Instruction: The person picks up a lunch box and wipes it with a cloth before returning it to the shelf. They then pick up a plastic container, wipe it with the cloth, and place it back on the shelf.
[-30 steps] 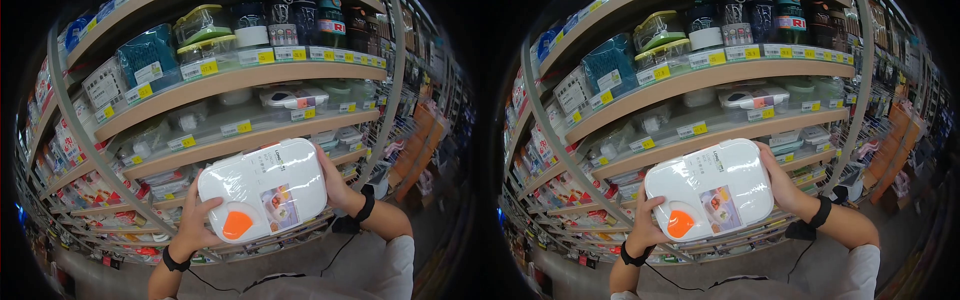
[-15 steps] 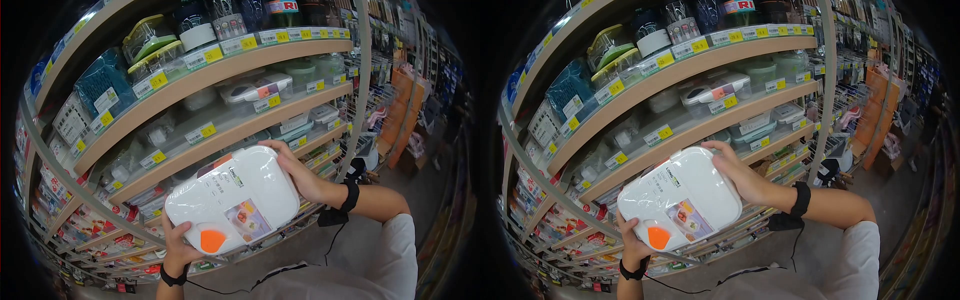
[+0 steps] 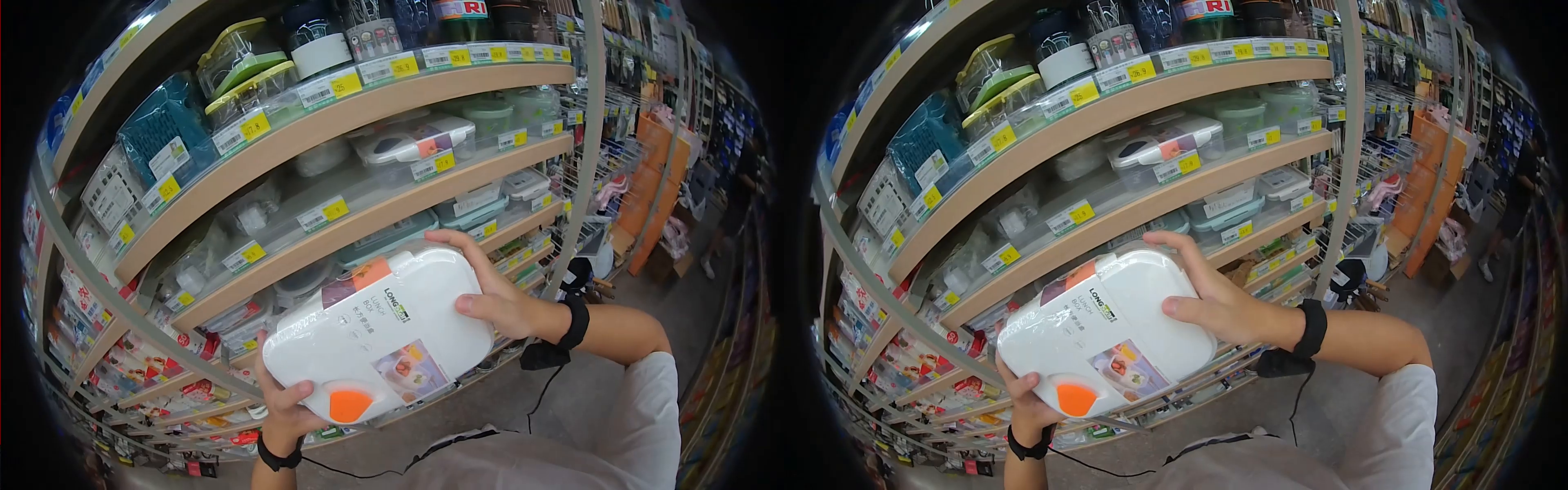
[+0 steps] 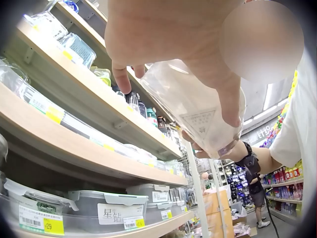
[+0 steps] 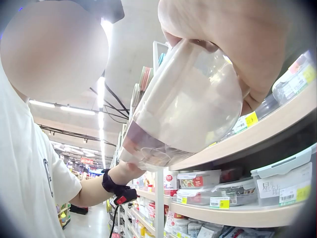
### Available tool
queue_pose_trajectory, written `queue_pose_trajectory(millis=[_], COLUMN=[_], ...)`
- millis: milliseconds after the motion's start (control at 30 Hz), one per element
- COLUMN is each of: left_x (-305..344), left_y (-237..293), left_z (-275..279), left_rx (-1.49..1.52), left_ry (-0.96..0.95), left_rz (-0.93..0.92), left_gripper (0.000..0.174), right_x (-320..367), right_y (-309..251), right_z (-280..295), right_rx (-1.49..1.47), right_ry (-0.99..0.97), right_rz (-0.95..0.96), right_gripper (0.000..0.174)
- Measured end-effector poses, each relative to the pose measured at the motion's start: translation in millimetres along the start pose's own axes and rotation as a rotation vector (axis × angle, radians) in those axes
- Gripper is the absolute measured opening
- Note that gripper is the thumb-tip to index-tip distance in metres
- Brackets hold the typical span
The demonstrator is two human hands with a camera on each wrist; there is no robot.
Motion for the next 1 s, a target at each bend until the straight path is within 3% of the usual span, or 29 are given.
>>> queue_pose_trajectory(millis=[133,200,433,533,667,733,767,867,933,1000], left_x=[12,16,2,1,1,24,21,21,21,21], left_y=[6,6,10,4,-14,-42,-44,-54,-59,-62], left_z=[3,2,3,1,-3,-9,-12,-24,-28,-32], left_rx=[-0.002,0.164,0.125,0.155,0.360,0.586,0.643,0.740,0.749,0.767], left_ry=[-0.034,-0.027,-0.013,-0.001,0.035,0.105,0.120,0.138,0.147,0.149], left_rz=[0.078,0.180,0.180,0.190,0.344,0.662,0.770,1.039,1.063,1.082], left_gripper=[0.077,0.074,0.073,0.079,0.100,0.108,0.111,0.116,0.113,0.111], right_x=[4,8,10,12,13,13,11,5,0,-2], right_y=[3,13,34,51,61,55,55,41,46,49], right_z=[0,1,5,5,3,3,4,-2,-3,2], right_rx=[-0.122,-0.157,-0.145,-0.189,-0.271,-0.175,-0.142,0.002,-0.023,-0.016], right_ry=[0.041,0.021,0.109,0.138,0.072,0.038,0.042,-0.027,-0.016,-0.007], right_rz=[-0.062,-0.091,-0.201,-0.348,-0.405,-0.308,-0.290,-0.146,-0.203,-0.195], right_gripper=[0.071,0.069,0.062,0.060,0.071,0.079,0.090,0.098,0.104,0.096])
Point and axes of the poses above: each hand's wrist, its own x-axis away from the middle knuckle, its own z-axis out of the back of the hand, y = z × x, the point moved 10 cm from there along -x, towards the middle knuckle, and after that the axes turned 12 degrees about y, right-handed, at the moved point
